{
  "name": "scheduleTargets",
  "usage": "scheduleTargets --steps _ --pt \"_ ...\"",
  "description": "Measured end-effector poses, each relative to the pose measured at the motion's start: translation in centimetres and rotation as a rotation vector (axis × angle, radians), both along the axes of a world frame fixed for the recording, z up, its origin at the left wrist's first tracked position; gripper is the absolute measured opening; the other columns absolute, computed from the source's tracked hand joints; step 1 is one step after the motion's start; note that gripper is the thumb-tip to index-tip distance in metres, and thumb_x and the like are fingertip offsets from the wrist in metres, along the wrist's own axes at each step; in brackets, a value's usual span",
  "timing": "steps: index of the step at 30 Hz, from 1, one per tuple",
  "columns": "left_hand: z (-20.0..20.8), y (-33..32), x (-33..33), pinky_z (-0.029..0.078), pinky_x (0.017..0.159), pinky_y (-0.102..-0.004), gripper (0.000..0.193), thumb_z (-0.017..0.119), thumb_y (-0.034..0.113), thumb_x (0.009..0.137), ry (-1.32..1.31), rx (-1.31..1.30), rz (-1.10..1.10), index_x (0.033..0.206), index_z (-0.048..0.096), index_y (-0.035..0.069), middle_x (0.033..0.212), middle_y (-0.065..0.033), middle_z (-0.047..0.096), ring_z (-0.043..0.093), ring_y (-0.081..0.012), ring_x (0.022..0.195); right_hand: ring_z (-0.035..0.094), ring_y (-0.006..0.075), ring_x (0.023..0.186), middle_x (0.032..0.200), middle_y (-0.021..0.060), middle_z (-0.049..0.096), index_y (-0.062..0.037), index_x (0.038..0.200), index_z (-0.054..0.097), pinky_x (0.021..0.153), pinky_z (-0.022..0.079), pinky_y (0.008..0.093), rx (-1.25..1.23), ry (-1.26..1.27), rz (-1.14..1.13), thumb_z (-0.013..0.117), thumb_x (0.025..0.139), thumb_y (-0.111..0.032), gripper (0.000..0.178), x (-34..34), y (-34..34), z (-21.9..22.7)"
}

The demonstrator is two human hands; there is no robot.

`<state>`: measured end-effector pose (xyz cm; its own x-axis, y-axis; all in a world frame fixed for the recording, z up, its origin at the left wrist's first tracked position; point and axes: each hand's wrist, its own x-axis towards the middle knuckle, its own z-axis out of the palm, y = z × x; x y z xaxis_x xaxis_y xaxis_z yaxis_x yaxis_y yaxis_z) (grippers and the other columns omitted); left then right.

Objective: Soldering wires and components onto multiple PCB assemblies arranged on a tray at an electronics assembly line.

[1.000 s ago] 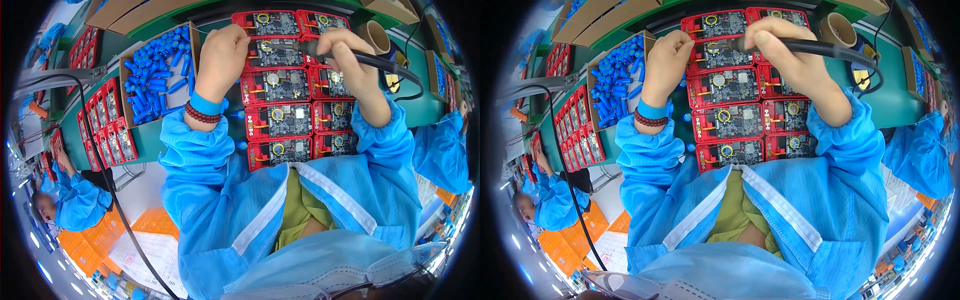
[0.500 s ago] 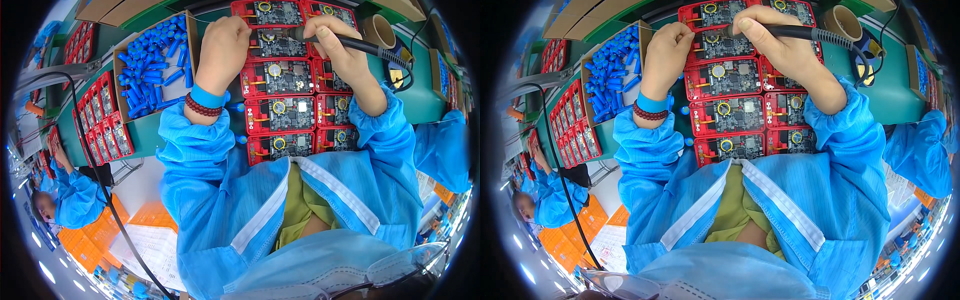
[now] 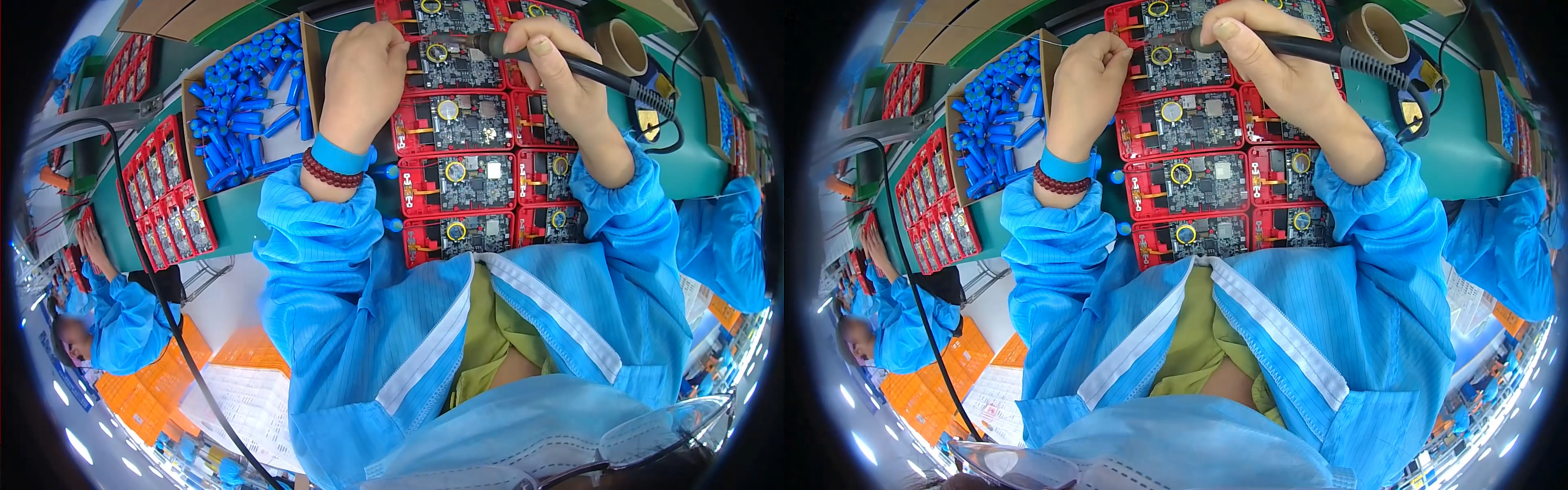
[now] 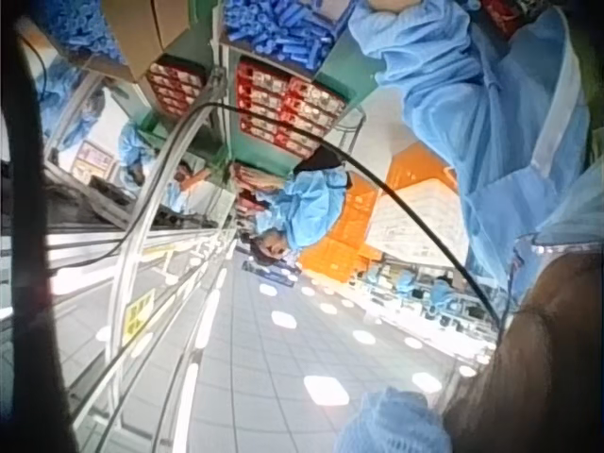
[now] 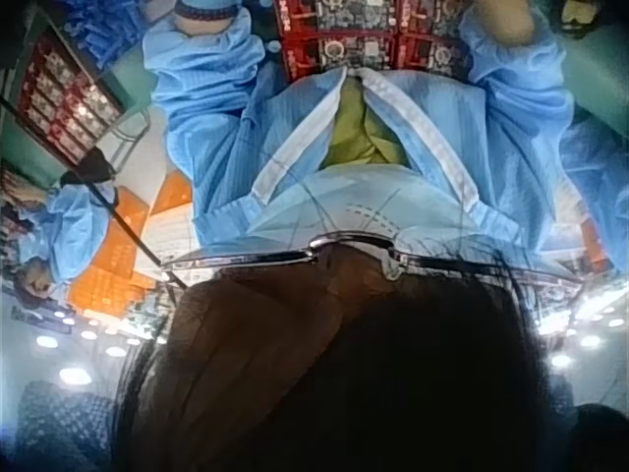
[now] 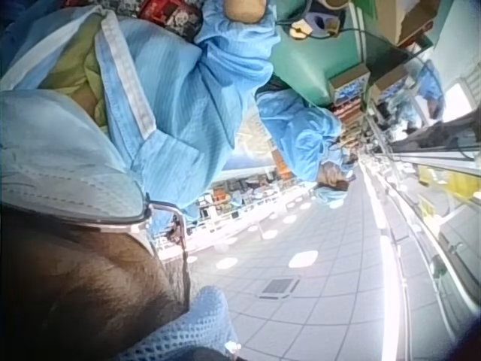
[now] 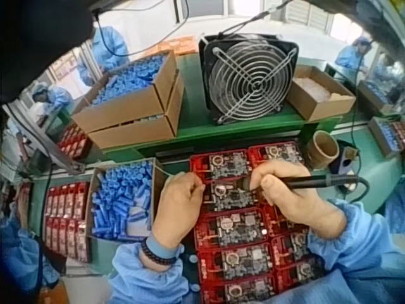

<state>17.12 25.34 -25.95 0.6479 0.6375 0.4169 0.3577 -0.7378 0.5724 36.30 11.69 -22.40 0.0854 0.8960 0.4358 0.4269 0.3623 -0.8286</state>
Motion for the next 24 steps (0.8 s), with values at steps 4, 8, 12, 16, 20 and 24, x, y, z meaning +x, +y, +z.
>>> scheduleTargets --steps 4,8,12,16,20,24 --pt "0.3 -0.2 -0.1 0.043 0.069 -0.0420 0.011 0.058 0.012 0.082 0.035 0.035 0.003 0.080 0.060 0.002 0.074 -0.0142 0.057 0.054 -0.0327 0.076 0.042 0.0052 0.056 0.073 0.0029 0.052 0.0009 0.099 0.058 0.050 0.033 0.0202 -0.035 0.029 -0.020 0.041 0.099 -0.025 0.031 -0.1 0.1 -0.3" --pt "0.6 0.0 -0.2 0.043 0.070 -0.0427 0.010 0.057 0.012 0.082 0.078 0.055 -0.033 0.083 0.060 0.003 0.077 -0.0144 0.058 0.054 -0.0336 0.079 0.047 0.0055 0.057 0.068 0.0011 0.053 -0.0002 0.091 0.058 0.051 0.038 0.0213 -0.158 0.092 -0.052 0.049 0.096 -0.022 0.024 -0.8 0.0 1.1" --pt "1.2 0.0 -0.1 0.042 0.072 -0.0436 0.010 0.056 0.013 0.083 0.119 0.072 -0.056 0.083 0.060 0.003 0.078 -0.0147 0.058 0.054 -0.0345 0.079 0.045 0.0055 0.052 0.065 0.0007 0.052 -0.0001 0.088 0.059 0.048 0.037 0.0219 -0.105 0.052 -0.084 0.047 0.096 -0.022 0.026 -1.1 0.1 1.1" --pt "1.2 0.0 -0.2 0.042 0.073 -0.0437 0.010 0.056 0.013 0.083 0.127 0.056 -0.063 0.084 0.060 0.003 0.079 -0.0149 0.059 0.053 -0.0350 0.080 0.045 0.0055 0.053 0.065 0.0006 0.051 -0.0002 0.089 0.059 0.049 0.037 0.0219 -0.150 0.077 -0.064 0.047 0.096 -0.020 0.025 -1.1 0.1 1.3" --pt "0.9 0.0 -0.1 0.042 0.073 -0.0437 0.010 0.056 0.013 0.082 0.137 0.077 -0.058 0.083 0.060 0.004 0.080 -0.0152 0.059 0.053 -0.0357 0.080 0.045 0.0055 0.053 0.065 0.0006 0.051 -0.0002 0.089 0.059 0.049 0.037 0.0220 -0.163 0.066 -0.072 0.047 0.096 -0.020 0.024 -1.2 0.1 1.3" --pt "0.9 0.0 0.0 0.042 0.073 -0.0439 0.011 0.056 0.013 0.082 0.139 0.090 -0.046 0.083 0.060 0.004 0.080 -0.0153 0.059 0.053 -0.0359 0.080 0.045 0.0055 0.053 0.065 0.0010 0.051 0.0000 0.089 0.058 0.048 0.037 0.0222 -0.146 0.023 -0.066 0.047 0.096 -0.021 0.024 -1.0 -0.1 1.2"
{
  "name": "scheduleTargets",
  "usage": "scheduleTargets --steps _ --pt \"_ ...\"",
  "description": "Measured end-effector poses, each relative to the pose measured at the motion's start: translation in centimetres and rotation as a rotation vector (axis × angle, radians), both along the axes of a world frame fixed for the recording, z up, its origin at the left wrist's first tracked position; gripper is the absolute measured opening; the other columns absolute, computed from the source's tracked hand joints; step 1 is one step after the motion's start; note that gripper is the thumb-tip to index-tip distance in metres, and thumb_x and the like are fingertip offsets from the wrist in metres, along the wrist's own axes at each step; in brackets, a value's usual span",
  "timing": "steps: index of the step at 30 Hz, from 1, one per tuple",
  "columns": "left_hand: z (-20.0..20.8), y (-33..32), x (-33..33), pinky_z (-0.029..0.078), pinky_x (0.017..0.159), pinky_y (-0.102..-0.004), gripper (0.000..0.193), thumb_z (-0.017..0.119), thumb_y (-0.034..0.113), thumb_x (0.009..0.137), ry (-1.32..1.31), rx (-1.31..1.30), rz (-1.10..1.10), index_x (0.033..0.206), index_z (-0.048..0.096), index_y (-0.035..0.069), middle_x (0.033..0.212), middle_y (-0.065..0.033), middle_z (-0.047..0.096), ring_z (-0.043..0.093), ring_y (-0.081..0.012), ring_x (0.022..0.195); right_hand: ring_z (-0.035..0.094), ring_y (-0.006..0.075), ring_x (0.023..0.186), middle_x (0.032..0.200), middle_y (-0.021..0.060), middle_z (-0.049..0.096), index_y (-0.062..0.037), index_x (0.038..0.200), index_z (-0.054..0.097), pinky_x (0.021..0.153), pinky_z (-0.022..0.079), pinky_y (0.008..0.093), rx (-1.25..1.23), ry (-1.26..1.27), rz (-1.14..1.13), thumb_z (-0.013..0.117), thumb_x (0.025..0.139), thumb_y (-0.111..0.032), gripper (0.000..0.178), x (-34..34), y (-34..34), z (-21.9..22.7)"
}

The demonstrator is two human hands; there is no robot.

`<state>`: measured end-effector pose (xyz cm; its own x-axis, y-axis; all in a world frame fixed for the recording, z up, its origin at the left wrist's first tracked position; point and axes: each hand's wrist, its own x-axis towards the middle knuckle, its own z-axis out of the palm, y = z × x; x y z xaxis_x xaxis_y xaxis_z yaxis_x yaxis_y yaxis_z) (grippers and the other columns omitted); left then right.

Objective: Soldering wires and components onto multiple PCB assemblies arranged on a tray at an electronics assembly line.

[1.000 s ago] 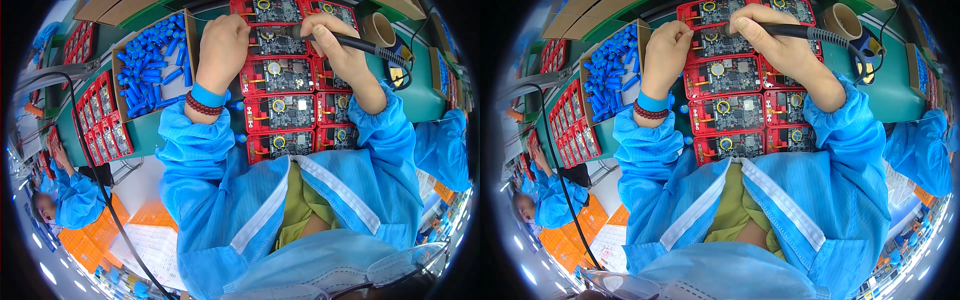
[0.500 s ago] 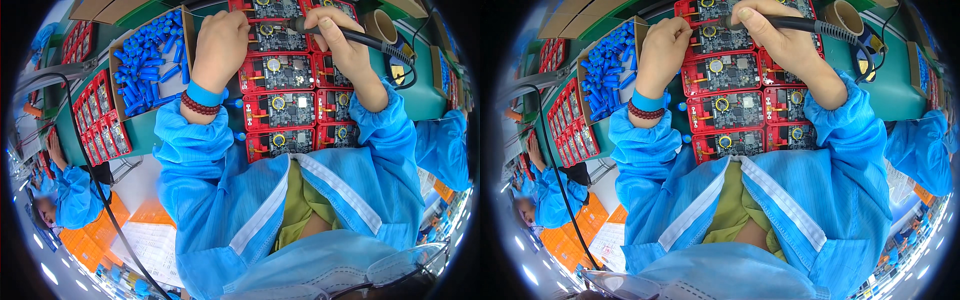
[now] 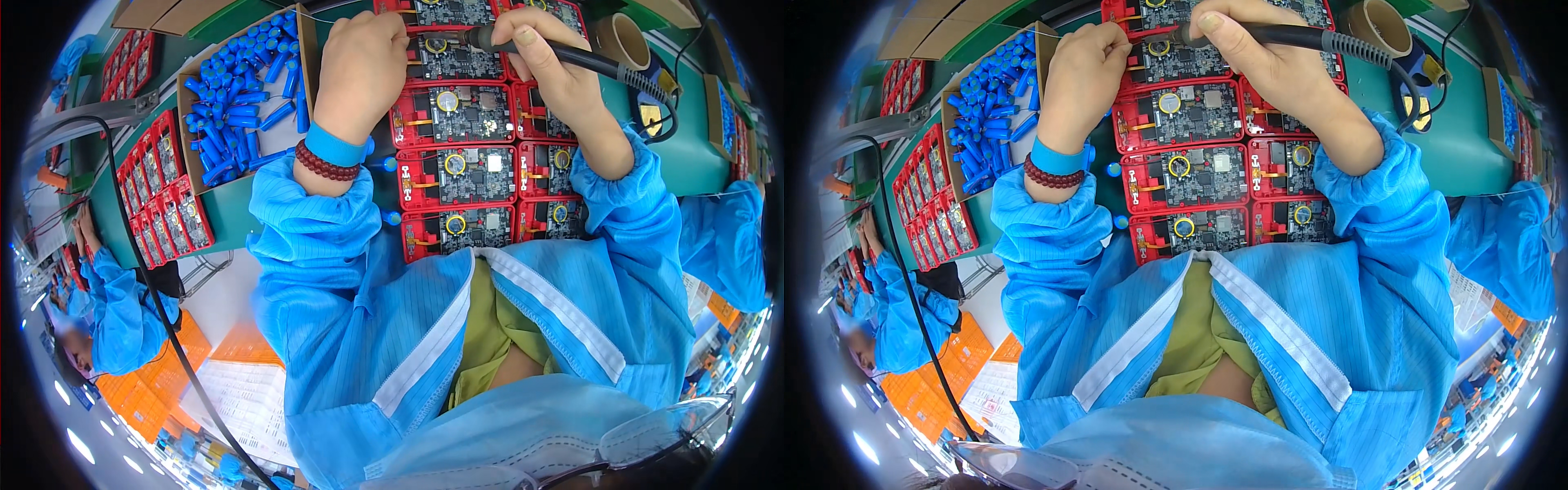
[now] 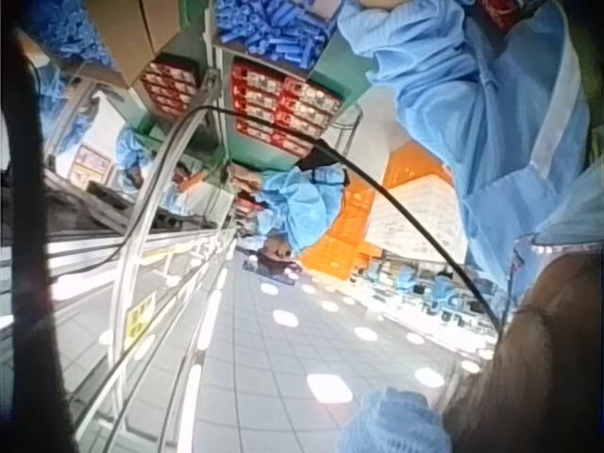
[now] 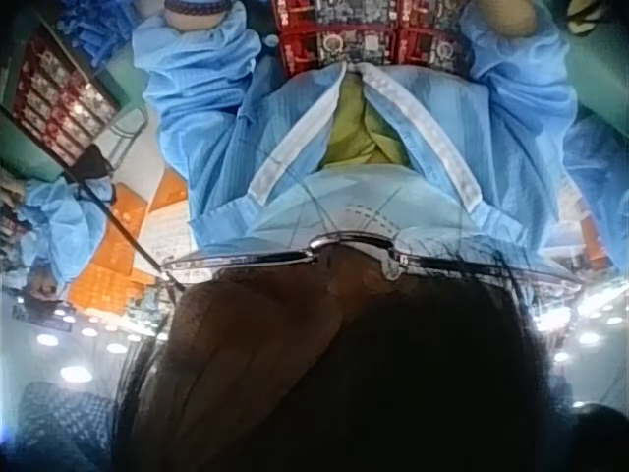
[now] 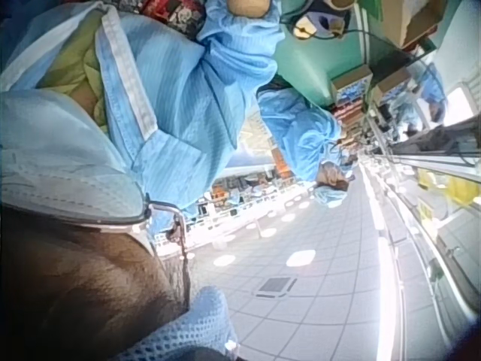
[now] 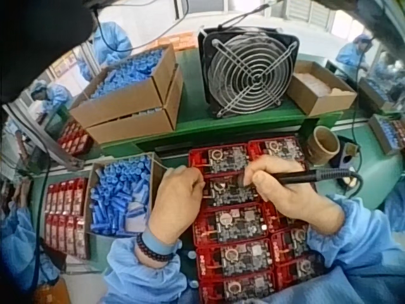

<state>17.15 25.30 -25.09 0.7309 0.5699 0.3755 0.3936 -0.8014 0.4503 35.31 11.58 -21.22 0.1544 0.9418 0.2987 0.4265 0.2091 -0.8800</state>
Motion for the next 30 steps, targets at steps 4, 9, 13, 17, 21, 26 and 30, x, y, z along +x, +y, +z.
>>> scheduleTargets --steps 4,9,13,17,21,26,30 --pt "-0.1 0.0 0.0 0.042 0.073 -0.0441 0.010 0.056 0.013 0.082 -0.005 0.003 -0.004 0.083 0.061 0.004 0.080 -0.0154 0.059 0.053 -0.0360 0.080 0.043 0.0061 0.051 0.064 0.0011 0.051 -0.0001 0.088 0.058 0.047 0.036 0.0222 0.139 0.096 -0.020 0.047 0.096 -0.023 0.026 0.0 -0.3 -0.5" --pt "-0.2 0.3 -0.1 0.042 0.072 -0.0445 0.010 0.057 0.012 0.082 -0.005 0.015 -0.011 0.082 0.061 0.003 0.079 -0.0154 0.059 0.053 -0.0356 0.080 0.043 0.0065 0.057 0.074 0.0037 0.052 -0.0004 0.097 0.056 0.052 0.035 0.0209 0.196 0.094 0.081 0.045 0.096 -0.023 0.025 1.8 -1.7 0.2" --pt "0.0 -0.3 -0.4 0.042 0.072 -0.0445 0.009 0.057 0.011 0.081 0.002 0.045 0.034 0.082 0.061 0.003 0.078 -0.0154 0.059 0.053 -0.0354 0.079 0.043 0.0100 0.062 0.084 0.0108 0.052 0.0012 0.103 0.055 0.056 0.034 0.0247 0.290 0.100 0.064 0.040 0.097 -0.042 0.046 1.4 -2.6 1.5" --pt "2.6 -1.1 -2.4 0.044 0.071 -0.0411 0.008 0.059 0.008 0.081 -0.134 0.141 0.096 0.084 0.063 0.002 0.080 -0.0151 0.061 0.056 -0.0339 0.079 0.046 0.0120 0.064 0.086 0.0135 0.057 0.0001 0.103 0.056 0.063 0.039 0.0258 0.340 0.179 0.025 0.043 0.095 -0.047 0.050 3.1 -5.0 1.6" --pt "4.3 0.8 -8.1 0.047 0.072 -0.0354 0.011 0.060 0.008 0.082 -0.043 0.173 0.192 0.087 0.066 0.001 0.084 -0.0151 0.062 0.060 -0.0302 0.080 0.047 0.0126 0.065 0.093 0.0178 0.057 0.0006 0.105 0.055 0.061 0.038 0.0252 0.331 0.109 0.024 0.041 0.094 -0.052 0.055 4.9 -7.9 2.4" --pt "0.9 2.9 -12.8 0.047 0.071 -0.0433 0.010 0.056 0.003 0.077 0.280 0.181 0.052 0.083 0.065 0.002 0.083 -0.0164 0.060 0.057 -0.0352 0.082 0.046 0.0121 0.064 0.096 0.0198 0.056 0.0009 0.106 0.053 0.061 0.038 0.0249 0.273 0.108 -0.012 0.040 0.094 -0.052 0.056 4.5 -8.4 1.8" --pt "0.1 3.2 -12.5 0.046 0.075 -0.0429 0.015 0.060 0.001 0.074 0.487 0.202 0.063 0.089 0.062 -0.001 0.089 -0.0189 0.059 0.057 -0.0361 0.085 0.044 0.0118 0.063 0.083 0.0139 0.053 0.0004 0.104 0.053 0.060 0.035 0.0256 0.284 0.056 0.007 0.039 0.095 -0.051 0.055 3.3 -7.6 2.3"
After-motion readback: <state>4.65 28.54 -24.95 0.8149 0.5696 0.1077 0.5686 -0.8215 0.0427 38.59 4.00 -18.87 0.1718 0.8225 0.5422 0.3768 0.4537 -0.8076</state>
